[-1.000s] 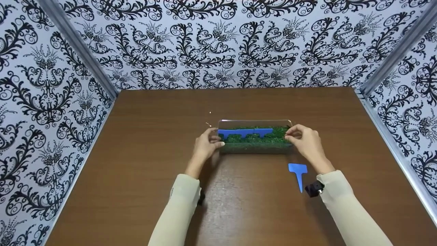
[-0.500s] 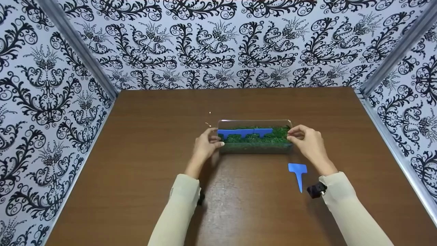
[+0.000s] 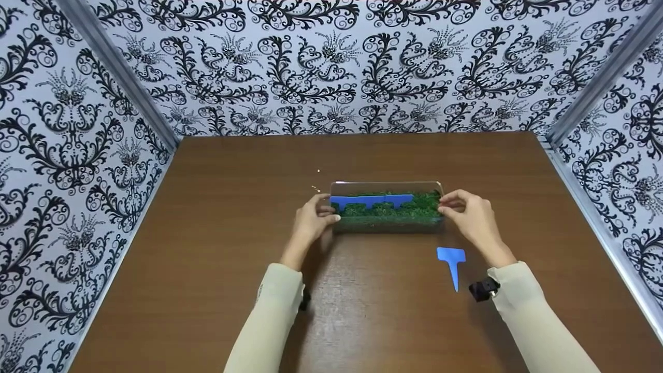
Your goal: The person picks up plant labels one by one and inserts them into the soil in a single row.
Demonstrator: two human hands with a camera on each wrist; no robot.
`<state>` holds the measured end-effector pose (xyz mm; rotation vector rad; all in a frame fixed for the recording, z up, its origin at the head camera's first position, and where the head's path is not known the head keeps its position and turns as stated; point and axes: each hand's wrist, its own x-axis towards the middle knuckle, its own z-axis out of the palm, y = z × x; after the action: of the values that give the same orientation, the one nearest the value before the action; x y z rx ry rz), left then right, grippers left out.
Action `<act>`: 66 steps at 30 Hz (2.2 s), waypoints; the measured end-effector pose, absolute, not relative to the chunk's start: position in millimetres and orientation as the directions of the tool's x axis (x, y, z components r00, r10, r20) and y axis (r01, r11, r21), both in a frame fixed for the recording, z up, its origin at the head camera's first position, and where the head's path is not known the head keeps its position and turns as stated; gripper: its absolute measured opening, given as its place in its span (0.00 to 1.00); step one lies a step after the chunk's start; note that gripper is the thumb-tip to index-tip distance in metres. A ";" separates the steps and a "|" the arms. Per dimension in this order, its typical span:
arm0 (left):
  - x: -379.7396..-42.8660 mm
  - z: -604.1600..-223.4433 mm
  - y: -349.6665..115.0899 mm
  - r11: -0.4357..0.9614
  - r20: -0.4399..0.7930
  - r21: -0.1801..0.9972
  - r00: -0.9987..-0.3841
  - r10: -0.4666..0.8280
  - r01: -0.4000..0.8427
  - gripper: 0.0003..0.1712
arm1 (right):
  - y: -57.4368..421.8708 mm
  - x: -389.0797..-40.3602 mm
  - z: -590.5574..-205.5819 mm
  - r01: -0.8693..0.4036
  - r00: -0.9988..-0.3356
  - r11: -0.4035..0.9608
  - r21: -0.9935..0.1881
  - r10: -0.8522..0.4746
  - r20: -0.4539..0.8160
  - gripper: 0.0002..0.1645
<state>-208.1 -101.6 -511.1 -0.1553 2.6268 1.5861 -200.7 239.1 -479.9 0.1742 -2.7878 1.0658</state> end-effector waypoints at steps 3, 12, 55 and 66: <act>-207.7 -510.8 -101.6 0.464 -0.108 0.878 -0.993 -0.050 -0.119 0.33 | 239.6 -200.2 -479.6 -0.165 -0.981 0.742 -0.650 -0.055 0.187 0.11; -207.8 -511.2 -101.5 0.472 -0.113 0.873 -0.993 -0.046 -0.121 0.33 | 241.2 -196.9 -479.3 -0.169 -0.980 0.746 -0.644 -0.056 0.193 0.11; -207.0 -510.0 -101.7 0.520 -0.112 0.845 -0.992 -0.057 -0.125 0.33 | 255.0 -189.0 -484.9 -0.156 -0.983 0.757 -0.634 -0.053 0.178 0.12; -207.2 -508.6 -101.5 0.518 -0.111 0.846 -0.992 -0.058 -0.125 0.33 | 257.7 -186.9 -486.1 -0.139 -0.986 0.749 -0.648 -0.044 0.160 0.12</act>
<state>-207.2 -101.5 -508.6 -0.1619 2.6769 1.5011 -186.9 257.7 -486.1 0.1482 -2.8105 1.0582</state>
